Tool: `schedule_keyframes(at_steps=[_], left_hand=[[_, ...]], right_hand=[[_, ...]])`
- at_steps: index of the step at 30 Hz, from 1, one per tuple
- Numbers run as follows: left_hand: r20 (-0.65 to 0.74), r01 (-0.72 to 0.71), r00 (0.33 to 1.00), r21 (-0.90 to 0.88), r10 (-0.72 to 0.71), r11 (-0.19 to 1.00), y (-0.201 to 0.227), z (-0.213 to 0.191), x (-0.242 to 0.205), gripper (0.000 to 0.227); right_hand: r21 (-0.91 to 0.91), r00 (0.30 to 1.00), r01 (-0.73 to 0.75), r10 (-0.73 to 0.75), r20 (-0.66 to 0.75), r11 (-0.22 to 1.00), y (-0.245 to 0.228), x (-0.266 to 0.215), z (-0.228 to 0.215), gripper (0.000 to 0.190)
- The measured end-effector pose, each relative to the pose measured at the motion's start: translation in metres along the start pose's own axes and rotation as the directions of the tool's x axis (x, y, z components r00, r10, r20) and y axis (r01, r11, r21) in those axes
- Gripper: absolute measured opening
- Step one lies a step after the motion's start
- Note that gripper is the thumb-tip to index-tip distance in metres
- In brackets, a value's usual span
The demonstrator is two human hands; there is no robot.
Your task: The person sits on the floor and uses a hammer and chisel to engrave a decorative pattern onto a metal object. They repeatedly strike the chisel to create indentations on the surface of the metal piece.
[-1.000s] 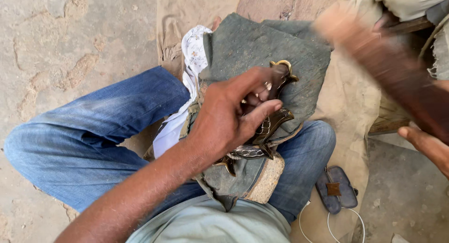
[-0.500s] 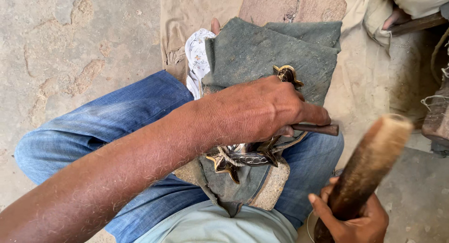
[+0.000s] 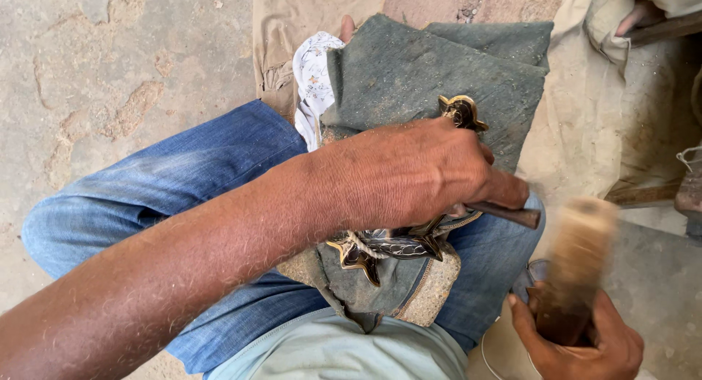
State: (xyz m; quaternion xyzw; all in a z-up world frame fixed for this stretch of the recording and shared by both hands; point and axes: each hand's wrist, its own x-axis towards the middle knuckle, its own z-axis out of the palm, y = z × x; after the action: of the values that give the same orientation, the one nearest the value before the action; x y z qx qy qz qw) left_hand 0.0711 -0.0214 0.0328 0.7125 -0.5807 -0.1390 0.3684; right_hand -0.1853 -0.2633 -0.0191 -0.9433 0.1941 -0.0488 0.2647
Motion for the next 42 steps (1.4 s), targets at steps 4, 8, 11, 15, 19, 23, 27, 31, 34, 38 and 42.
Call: schedule_keyframes(at_steps=[4, 8, 11, 15, 19, 23, 27, 31, 34, 38, 42], left_hand=[[0.070, 0.015, 0.997, 0.089, -0.022, 0.996, 0.007, 0.001, 0.001, 0.040], [-0.055, -0.012, 0.998, -0.037, 0.010, 0.999, 0.005, 0.000, -0.003, 0.029], [-0.040, 0.084, 0.995, -0.055, -0.086, 0.995, 0.003, 0.003, -0.008, 0.032], [-0.127, 0.126, 0.983, -0.086, -0.136, 0.988, 0.002, 0.006, -0.010, 0.037], [-0.288, 0.142, 0.942, -0.125, -0.173, 0.982, 0.004, 0.015, -0.024, 0.042], [-0.389, 0.193, 0.884, -0.204, -0.260, 0.960, 0.007, 0.020, -0.037, 0.039], [-0.498, 0.243, 0.789, -0.284, -0.359, 0.928, 0.013, 0.029, -0.048, 0.038], [-0.490, 0.345, 0.717, -0.370, -0.497, 0.863, 0.019, 0.033, -0.048, 0.040], [-0.528, 0.359, 0.659, -0.404, -0.535, 0.841, 0.021, 0.041, -0.051, 0.043], [-0.542, 0.380, 0.628, -0.411, -0.557, 0.829, 0.022, 0.042, -0.051, 0.041], [-0.493, 0.414, 0.622, -0.452, -0.608, 0.790, 0.021, 0.045, -0.052, 0.040]], right_hand=[[-0.117, 0.994, -0.009, -0.004, -0.110, 0.993, -0.003, -0.009, 0.019, 0.037], [0.272, 0.988, -0.041, 0.081, -0.134, 0.961, -0.002, -0.004, 0.018, 0.022], [0.218, 0.999, 0.000, 0.010, -0.044, 0.976, -0.005, 0.009, 0.001, 0.017], [0.159, 1.000, 0.023, -0.023, -0.005, 0.987, -0.025, 0.037, -0.027, 0.034], [-0.058, 0.981, -0.030, 0.040, 0.187, 0.998, -0.052, 0.078, -0.049, 0.049], [-0.272, 0.970, 0.229, -0.197, 0.140, 0.935, -0.060, 0.111, -0.053, 0.091], [-0.166, 0.865, 0.344, -0.244, 0.439, 0.924, -0.047, 0.162, -0.056, 0.082], [-0.033, 0.778, 0.328, -0.251, 0.576, 0.944, 0.009, 0.208, -0.051, 0.072], [-0.001, 0.756, 0.263, -0.205, 0.622, 0.965, 0.080, 0.230, -0.034, 0.065], [-0.021, 0.782, 0.232, -0.174, 0.598, 0.973, 0.169, 0.237, -0.022, 0.060], [-0.010, 0.783, 0.332, -0.270, 0.560, 0.943, 0.192, 0.224, -0.019, 0.054]])
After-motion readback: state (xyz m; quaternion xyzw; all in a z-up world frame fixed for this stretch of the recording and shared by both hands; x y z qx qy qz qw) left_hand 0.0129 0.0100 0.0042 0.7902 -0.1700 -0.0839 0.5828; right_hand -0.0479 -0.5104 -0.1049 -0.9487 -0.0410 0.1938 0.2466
